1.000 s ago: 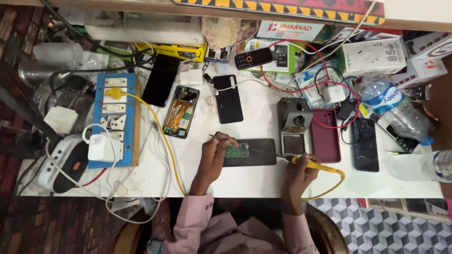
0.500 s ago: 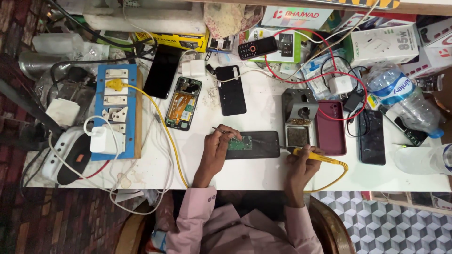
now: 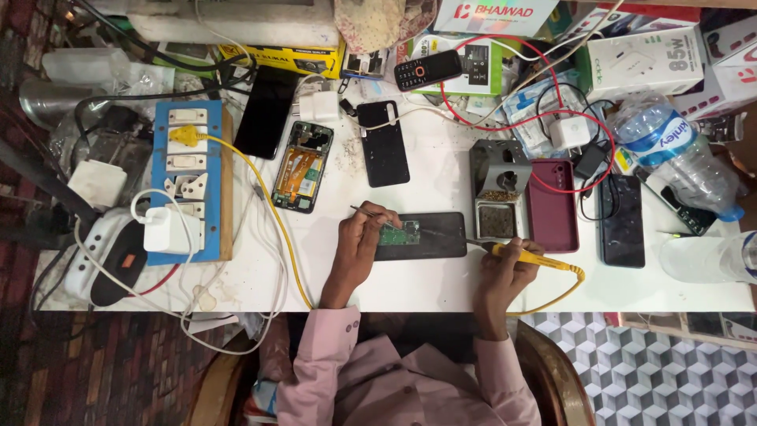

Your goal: The person uses a soldering iron and tweezers to work on a small green circuit board placed on a black smartphone. The person repeatedly applies the soldering iron to specific points on the board while holding it steady with tweezers.

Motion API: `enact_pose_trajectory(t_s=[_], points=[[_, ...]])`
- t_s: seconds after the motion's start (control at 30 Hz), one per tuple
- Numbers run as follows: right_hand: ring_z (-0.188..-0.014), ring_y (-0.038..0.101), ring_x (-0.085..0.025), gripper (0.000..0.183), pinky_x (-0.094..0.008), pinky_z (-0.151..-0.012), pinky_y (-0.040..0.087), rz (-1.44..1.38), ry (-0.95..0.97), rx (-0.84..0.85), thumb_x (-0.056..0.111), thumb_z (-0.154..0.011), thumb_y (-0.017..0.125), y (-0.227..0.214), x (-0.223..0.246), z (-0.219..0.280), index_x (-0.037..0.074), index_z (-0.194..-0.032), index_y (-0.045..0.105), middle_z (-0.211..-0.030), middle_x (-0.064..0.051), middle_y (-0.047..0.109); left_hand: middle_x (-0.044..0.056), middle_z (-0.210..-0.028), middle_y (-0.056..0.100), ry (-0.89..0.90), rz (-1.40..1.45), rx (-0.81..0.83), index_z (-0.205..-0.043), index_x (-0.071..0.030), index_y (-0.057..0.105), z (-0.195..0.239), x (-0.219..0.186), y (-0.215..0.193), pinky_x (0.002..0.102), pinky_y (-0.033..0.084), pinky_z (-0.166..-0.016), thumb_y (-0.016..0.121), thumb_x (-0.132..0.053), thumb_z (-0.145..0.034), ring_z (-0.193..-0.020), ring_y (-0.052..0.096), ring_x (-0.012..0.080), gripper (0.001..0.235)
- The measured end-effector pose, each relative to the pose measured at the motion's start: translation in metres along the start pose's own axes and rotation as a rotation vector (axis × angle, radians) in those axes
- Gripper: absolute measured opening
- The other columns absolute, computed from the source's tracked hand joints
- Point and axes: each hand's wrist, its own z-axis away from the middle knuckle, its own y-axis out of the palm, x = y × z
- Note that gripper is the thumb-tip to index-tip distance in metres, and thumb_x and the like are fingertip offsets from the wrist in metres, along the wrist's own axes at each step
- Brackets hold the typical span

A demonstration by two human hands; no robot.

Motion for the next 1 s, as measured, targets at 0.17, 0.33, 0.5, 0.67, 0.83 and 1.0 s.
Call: enact_pose_trajectory(t_s=[0.17,0.33,0.5,0.67,0.83,1.0], points=[[-0.061,0.048,-0.008,0.019,-0.024,-0.057,0.043,0.015,-0.015,0.036,0.026,-0.111,0.055,0.004,0.003,0.0,0.01,-0.11,0.044,-0.081,-0.002,0.052,0.01,-0.094,0.073,-0.003,0.016,0.002,-0.102,-0.002,0.059,-0.001,-0.001,0.0,0.032,0.056,-0.09,0.047,-0.018,-0.112,-0.092,0.07,0.0156,0.022],[-0.058,0.049,-0.008,0.02,-0.025,-0.056,0.044,0.054,-0.037,0.04,0.026,-0.111,0.054,0.001,0.0,-0.001,0.009,-0.109,0.044,-0.078,-0.003,0.052,0.011,-0.094,0.074,-0.07,0.015,-0.005,-0.101,-0.002,0.06,0.0,0.0,-0.001,0.033,0.053,-0.084,0.047,-0.018,-0.111,-0.085,0.064,0.0164,0.023],[-0.061,0.039,-0.006,0.023,-0.023,-0.054,0.034,0.021,-0.07,0.112,0.025,-0.115,0.055,-0.005,-0.004,0.001,0.005,-0.108,0.046,-0.08,0.0,0.045,0.011,-0.097,0.071,0.06,0.049,-0.026,-0.099,-0.003,0.057,0.003,0.003,0.001,0.033,0.055,-0.092,0.046,-0.02,-0.114,-0.094,0.069,0.0161,0.026],[-0.06,0.043,-0.005,0.015,-0.022,-0.053,0.037,0.05,-0.012,0.006,0.024,-0.107,0.054,0.003,-0.002,-0.002,0.01,-0.11,0.048,-0.08,0.0,0.051,0.01,-0.093,0.074,-0.046,0.061,-0.024,-0.098,-0.002,0.062,-0.001,0.001,0.001,0.033,0.055,-0.089,0.046,-0.021,-0.11,-0.091,0.07,0.0157,0.027],[-0.06,0.042,-0.005,0.018,-0.022,-0.053,0.036,0.045,-0.021,0.048,0.024,-0.108,0.056,-0.002,-0.002,0.003,0.009,-0.105,0.048,-0.079,0.0,0.051,0.01,-0.097,0.077,-0.146,0.016,-0.023,-0.101,0.0,0.064,0.006,0.009,-0.001,0.032,0.047,-0.074,0.046,-0.02,-0.111,-0.073,0.053,0.0145,0.029],[-0.057,0.04,-0.004,0.021,-0.022,-0.05,0.031,0.079,-0.049,0.065,0.025,-0.107,0.058,0.002,0.005,0.003,0.008,-0.1,0.048,-0.073,0.001,0.053,0.007,-0.093,0.076,-0.04,-0.08,-0.015,-0.099,0.0,0.065,0.003,-0.001,0.0,0.027,0.052,-0.072,0.045,-0.02,-0.109,-0.073,0.063,0.0091,0.03]])
